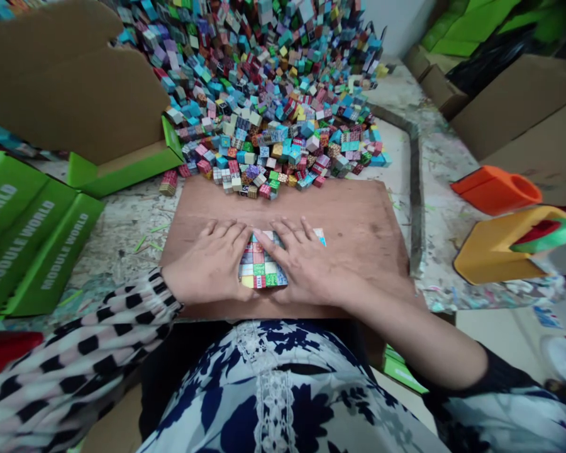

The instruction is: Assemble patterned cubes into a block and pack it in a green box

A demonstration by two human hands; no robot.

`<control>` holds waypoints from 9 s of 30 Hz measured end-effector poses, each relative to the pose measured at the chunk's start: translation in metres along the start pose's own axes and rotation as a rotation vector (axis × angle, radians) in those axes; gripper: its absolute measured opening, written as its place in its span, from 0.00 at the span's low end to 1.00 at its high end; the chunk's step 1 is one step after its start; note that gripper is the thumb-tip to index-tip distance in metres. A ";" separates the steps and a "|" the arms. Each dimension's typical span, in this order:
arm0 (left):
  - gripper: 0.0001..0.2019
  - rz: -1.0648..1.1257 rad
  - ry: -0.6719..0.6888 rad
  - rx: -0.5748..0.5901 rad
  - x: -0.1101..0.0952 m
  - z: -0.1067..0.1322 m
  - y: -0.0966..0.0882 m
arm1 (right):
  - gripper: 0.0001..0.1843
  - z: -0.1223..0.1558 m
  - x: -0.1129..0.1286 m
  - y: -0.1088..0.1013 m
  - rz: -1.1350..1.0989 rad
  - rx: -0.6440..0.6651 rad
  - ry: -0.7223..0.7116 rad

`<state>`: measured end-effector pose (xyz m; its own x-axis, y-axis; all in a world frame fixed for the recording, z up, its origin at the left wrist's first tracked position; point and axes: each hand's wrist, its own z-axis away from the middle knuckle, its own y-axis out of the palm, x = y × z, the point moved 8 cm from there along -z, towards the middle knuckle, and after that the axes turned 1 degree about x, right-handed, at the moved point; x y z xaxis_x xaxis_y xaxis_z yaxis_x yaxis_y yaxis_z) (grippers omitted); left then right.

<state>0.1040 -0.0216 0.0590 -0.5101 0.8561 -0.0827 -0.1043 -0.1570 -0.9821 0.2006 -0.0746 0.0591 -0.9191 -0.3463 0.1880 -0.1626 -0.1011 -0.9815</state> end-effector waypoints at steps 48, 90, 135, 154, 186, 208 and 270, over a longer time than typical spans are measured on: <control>0.27 0.840 -0.306 -0.594 0.034 0.013 -0.023 | 0.45 0.058 -0.092 0.048 -1.383 -0.505 0.508; 0.31 1.398 -0.548 -0.533 0.032 0.032 0.060 | 0.43 0.050 -0.090 0.053 -1.288 -0.507 0.518; 0.59 0.310 -0.145 -0.213 0.007 0.019 0.014 | 0.67 0.016 -0.060 0.005 -0.238 0.122 -0.014; 0.52 0.160 -0.040 -0.196 0.001 0.009 0.026 | 0.58 0.015 -0.045 0.007 0.024 0.098 -0.053; 0.32 0.031 -0.012 -0.103 -0.014 0.016 0.020 | 0.54 0.012 0.003 0.020 0.030 -0.022 -0.112; 0.49 0.158 0.043 -0.006 -0.007 -0.014 0.004 | 0.59 -0.003 -0.019 0.010 -0.084 0.057 -0.050; 0.38 1.381 -0.460 -0.488 0.035 0.023 0.056 | 0.48 0.032 -0.060 0.019 -0.275 -0.027 0.196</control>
<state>0.0603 -0.0122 0.0049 -0.1916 -0.0532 -0.9800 0.8922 -0.4255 -0.1513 0.2643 -0.0854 0.0308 -0.8907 -0.1238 0.4375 -0.4208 -0.1399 -0.8963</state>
